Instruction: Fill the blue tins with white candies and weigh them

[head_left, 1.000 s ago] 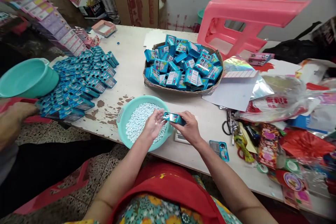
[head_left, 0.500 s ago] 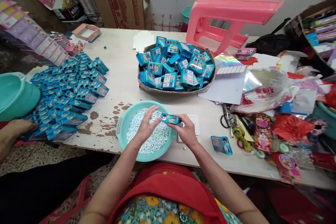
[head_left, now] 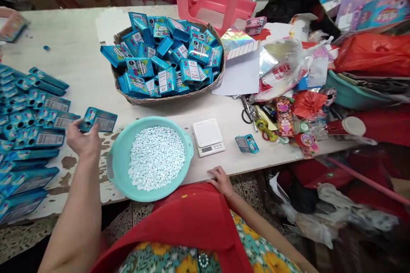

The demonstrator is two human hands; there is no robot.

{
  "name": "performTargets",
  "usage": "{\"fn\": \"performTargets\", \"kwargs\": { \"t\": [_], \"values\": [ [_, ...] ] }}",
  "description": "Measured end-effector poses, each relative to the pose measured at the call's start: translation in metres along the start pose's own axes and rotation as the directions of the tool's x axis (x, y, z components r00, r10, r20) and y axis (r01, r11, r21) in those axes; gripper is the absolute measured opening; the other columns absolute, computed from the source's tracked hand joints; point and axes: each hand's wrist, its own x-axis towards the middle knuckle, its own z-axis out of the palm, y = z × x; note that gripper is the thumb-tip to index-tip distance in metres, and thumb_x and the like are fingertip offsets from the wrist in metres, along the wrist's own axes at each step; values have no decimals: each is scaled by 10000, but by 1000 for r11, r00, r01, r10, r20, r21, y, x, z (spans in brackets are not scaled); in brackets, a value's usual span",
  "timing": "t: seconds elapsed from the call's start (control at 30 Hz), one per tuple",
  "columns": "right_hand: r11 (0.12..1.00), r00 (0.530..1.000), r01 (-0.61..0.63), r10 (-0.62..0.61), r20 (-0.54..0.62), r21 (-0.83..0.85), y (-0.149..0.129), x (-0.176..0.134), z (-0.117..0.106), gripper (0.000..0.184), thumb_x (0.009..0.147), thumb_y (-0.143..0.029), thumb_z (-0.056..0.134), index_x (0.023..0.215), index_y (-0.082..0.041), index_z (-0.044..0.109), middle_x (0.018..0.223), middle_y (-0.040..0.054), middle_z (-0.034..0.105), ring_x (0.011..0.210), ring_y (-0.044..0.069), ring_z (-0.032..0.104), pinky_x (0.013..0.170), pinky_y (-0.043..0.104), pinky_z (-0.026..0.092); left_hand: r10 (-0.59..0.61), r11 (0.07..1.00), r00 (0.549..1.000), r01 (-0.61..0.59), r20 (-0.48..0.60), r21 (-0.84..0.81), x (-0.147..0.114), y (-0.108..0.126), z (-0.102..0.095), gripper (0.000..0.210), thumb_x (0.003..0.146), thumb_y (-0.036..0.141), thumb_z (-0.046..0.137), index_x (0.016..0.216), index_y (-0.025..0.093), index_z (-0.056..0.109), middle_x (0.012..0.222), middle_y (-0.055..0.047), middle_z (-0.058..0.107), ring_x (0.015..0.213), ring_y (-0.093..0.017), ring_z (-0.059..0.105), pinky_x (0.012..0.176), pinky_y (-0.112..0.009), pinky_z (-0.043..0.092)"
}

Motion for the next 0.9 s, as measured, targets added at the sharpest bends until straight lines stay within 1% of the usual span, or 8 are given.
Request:
{"fn": "performTargets", "kwargs": {
  "t": [0.1, 0.2, 0.37, 0.5, 0.63, 0.7, 0.77, 0.9],
  "values": [
    [999, 999, 38, -39, 23, 34, 1, 9, 18, 145, 849, -303, 574, 790, -227, 683, 758, 18, 596, 746, 175, 596, 689, 306, 520, -145, 971, 971, 176, -189, 161, 22, -49, 11, 391, 636, 281, 710, 938, 131, 513, 1069, -92, 528, 1163, -397, 415, 1022, -570, 245],
    [996, 998, 66, -66, 9, 61, -6, 15, 13, 168, 855, -271, 559, 737, -226, 670, 720, 16, 618, 721, 179, 608, 666, 305, 520, -193, 955, 957, 235, -218, 183, 26, -72, 19, 399, 636, 219, 697, 969, 111, 508, 1077, -143, 527, 1138, -408, 434, 993, -598, 268],
    [992, 995, 67, -59, -75, 110, -44, 38, -17, 143, 877, -267, 530, 815, -236, 656, 739, 26, 637, 665, 183, 615, 605, 310, 522, 5, 961, 967, 65, -255, 267, 0, -42, 10, 630, 638, 190, 726, 1202, 85, 465, 1244, -177, 457, 1223, -369, 355, 1037, -569, 229],
    [951, 978, 204, -187, -93, 233, -112, 89, -23, 130, 891, -239, 533, 960, -233, 644, 887, 32, 662, 829, 166, 631, 764, 308, 522, 348, 913, 937, -335, -17, 234, -66, 6, 19, 425, 843, 274, 546, 1243, 150, 477, 1266, -137, 488, 1211, -266, 399, 1007, -452, 342],
    [905, 907, 414, -401, -128, 95, -141, 121, -26, 202, 877, -285, 566, 1069, -252, 620, 1103, 64, 632, 1076, 199, 561, 932, 370, 459, 328, 879, 868, -425, 374, 216, -134, 15, 52, 376, 877, 364, 479, 1209, 192, 514, 1216, -122, 537, 1171, -261, 454, 1001, -432, 351],
    [946, 906, 291, -321, -275, -145, -121, 118, -40, 322, 850, -338, 597, 1155, -236, 576, 1232, 108, 556, 1200, 255, 462, 999, 461, 380, 186, 880, 869, -355, 459, 316, -153, 8, 67, 477, 859, 434, 480, 1264, 181, 480, 1301, -151, 470, 1226, -308, 391, 1012, -479, 317],
    [945, 856, 3, -171, -488, -326, -83, 105, -62, 517, 795, -433, 640, 1231, -187, 513, 1308, 174, 471, 1256, 330, 376, 1002, 555, 314, 39, 871, 894, -249, 446, 423, -164, 2, 79, 588, 830, 510, 485, 1305, 166, 447, 1348, -186, 405, 1247, -371, 330, 988, -545, 297],
    [870, 730, -424, 165, -663, -250, -2, 75, -103, 823, 632, -562, 716, 1268, -115, 447, 1257, 252, 461, 1172, 408, 415, 927, 599, 328, -95, 894, 895, -117, 436, 433, -180, 13, 89, 622, 767, 615, 500, 1216, 187, 534, 1203, -195, 482, 1146, -414, 379, 903, -566, 325]
  ]
}}
